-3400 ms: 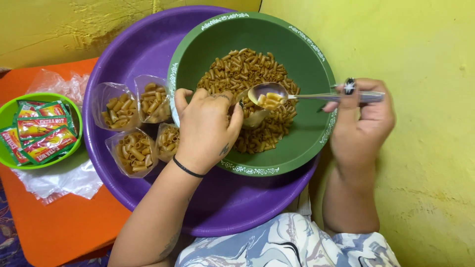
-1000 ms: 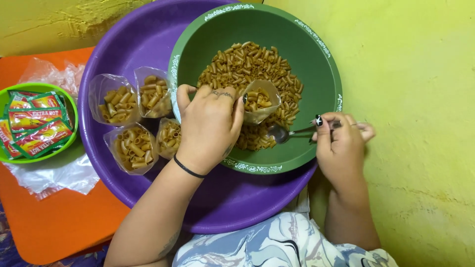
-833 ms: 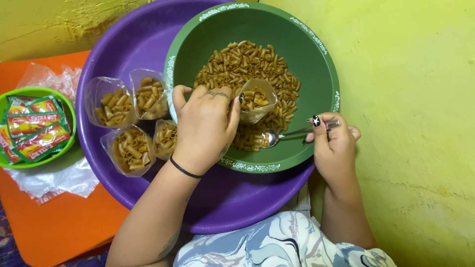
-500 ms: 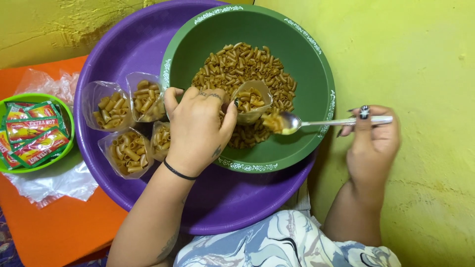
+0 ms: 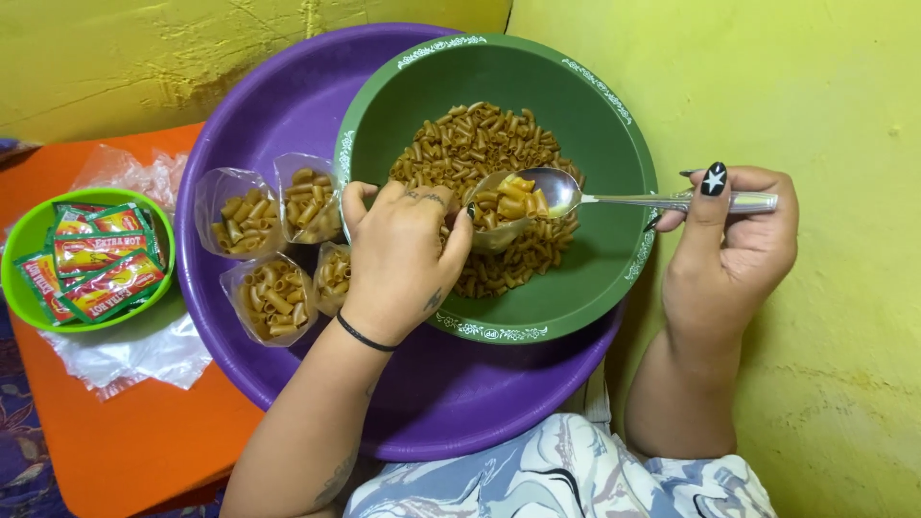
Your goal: Manually packaging snacks by scooping them from a bowl into small plastic bags and adding seasoning packets.
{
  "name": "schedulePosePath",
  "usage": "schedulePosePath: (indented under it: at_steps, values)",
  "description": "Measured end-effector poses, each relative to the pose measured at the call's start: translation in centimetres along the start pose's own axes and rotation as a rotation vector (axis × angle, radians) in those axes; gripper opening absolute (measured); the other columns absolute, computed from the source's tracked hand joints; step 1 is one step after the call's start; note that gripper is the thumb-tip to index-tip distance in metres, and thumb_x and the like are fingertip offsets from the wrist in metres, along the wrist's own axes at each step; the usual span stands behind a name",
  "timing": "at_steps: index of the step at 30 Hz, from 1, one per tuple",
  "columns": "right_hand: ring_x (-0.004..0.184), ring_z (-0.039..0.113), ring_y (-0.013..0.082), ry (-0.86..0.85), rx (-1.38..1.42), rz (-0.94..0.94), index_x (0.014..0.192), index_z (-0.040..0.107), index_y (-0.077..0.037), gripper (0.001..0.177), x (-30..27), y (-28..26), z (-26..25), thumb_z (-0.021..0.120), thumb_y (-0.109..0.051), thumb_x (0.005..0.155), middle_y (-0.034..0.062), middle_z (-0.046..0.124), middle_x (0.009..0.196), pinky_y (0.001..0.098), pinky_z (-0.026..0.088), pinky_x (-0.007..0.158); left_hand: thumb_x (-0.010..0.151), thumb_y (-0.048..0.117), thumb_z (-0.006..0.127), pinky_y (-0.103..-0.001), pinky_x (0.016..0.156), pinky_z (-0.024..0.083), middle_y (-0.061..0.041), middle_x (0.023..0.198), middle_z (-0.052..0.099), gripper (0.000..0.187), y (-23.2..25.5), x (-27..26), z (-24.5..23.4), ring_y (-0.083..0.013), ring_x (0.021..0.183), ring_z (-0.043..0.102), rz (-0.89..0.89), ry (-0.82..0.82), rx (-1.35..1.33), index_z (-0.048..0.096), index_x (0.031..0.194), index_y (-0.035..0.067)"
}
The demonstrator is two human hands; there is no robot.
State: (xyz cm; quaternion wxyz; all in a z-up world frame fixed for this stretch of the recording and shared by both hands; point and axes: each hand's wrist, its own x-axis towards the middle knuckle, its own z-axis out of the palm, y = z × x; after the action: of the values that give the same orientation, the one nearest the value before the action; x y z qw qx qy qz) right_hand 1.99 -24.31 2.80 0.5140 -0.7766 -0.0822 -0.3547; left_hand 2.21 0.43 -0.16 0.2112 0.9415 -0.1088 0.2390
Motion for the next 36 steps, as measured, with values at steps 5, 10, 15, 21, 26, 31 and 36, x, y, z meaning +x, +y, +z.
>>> schedulePosePath:
  at_steps: [5,10,15,21,26,31,36]
  values:
    - [0.069,0.063,0.0235,-0.008,0.0,-0.006,0.111,0.049,0.0,0.015,0.1,-0.2,0.0,0.054,-0.012,0.12,0.0199,0.061,0.107,0.03,0.055,0.065,0.097,0.029,0.058,-0.046,0.09,0.03,0.0,0.063,0.06,0.031,-0.1,0.0,0.0,-0.028,0.073,0.056,0.003,-0.011,0.002,0.058,0.07,0.013]
    - [0.069,0.062,0.0225,-0.026,-0.008,-0.03,0.113,0.049,0.001,0.014,0.1,0.1,-0.2,0.054,-0.009,0.12,0.0206,0.062,0.108,0.0309,0.055,0.067,0.097,0.029,0.059,-0.047,0.09,0.03,0.0,0.065,0.06,0.03,-0.1,0.0,0.0,-0.0283,0.075,0.056,0.006,-0.004,-0.003,0.059,0.071,0.014]
    - [0.071,0.063,0.0236,-0.008,-0.014,-0.004,0.112,0.049,0.0,0.015,0.1,0.2,-0.3,0.054,-0.01,0.121,0.0194,0.06,0.107,0.0298,0.054,0.066,0.097,0.029,0.059,-0.047,0.09,0.031,0.0,0.063,0.058,0.033,0.0,-0.1,0.0,-0.028,0.073,0.055,0.011,0.003,0.014,0.055,0.068,0.014]
    - [0.077,0.059,0.0231,0.007,-0.048,-0.025,0.119,0.047,0.003,0.008,-0.5,2.4,-2.6,0.052,0.005,0.124,0.0252,0.062,0.114,0.033,0.057,0.068,0.093,0.024,0.066,-0.043,0.086,0.034,-0.003,0.078,0.06,0.016,1.4,-0.7,-0.3,-0.0251,0.08,0.055,0.116,0.231,0.359,0.061,0.081,0.015]
    - [0.077,0.062,0.0216,-0.086,-0.126,0.099,0.118,0.048,0.001,0.006,-1.7,4.1,-3.4,0.051,0.005,0.122,0.023,0.063,0.114,0.0314,0.057,0.071,0.093,0.046,0.069,-0.04,0.094,0.033,0.001,0.084,0.058,0.027,3.9,-1.8,0.6,-0.022,0.083,0.055,0.175,0.157,0.357,0.062,0.092,0.02]
    - [0.079,0.067,0.0193,-0.184,-0.202,0.178,0.115,0.051,0.002,0.005,-2.5,5.1,-3.4,0.054,0.001,0.119,0.0195,0.069,0.111,0.0307,0.056,0.073,0.095,0.008,0.06,-0.04,0.095,0.035,0.001,0.081,0.052,0.017,3.3,-1.8,1.2,-0.0226,0.077,0.05,0.215,0.184,0.408,0.063,0.084,0.021]
    - [0.078,0.067,0.0189,-0.155,-0.18,0.168,0.114,0.051,0.001,0.006,-2.3,5.2,-3.5,0.054,-0.003,0.119,0.0194,0.069,0.112,0.0328,0.057,0.078,0.094,0.046,0.072,-0.04,0.092,0.033,0.001,0.094,0.062,0.029,2.8,-1.5,0.1,-0.0222,0.09,0.056,0.162,0.104,0.348,0.069,0.105,0.019]
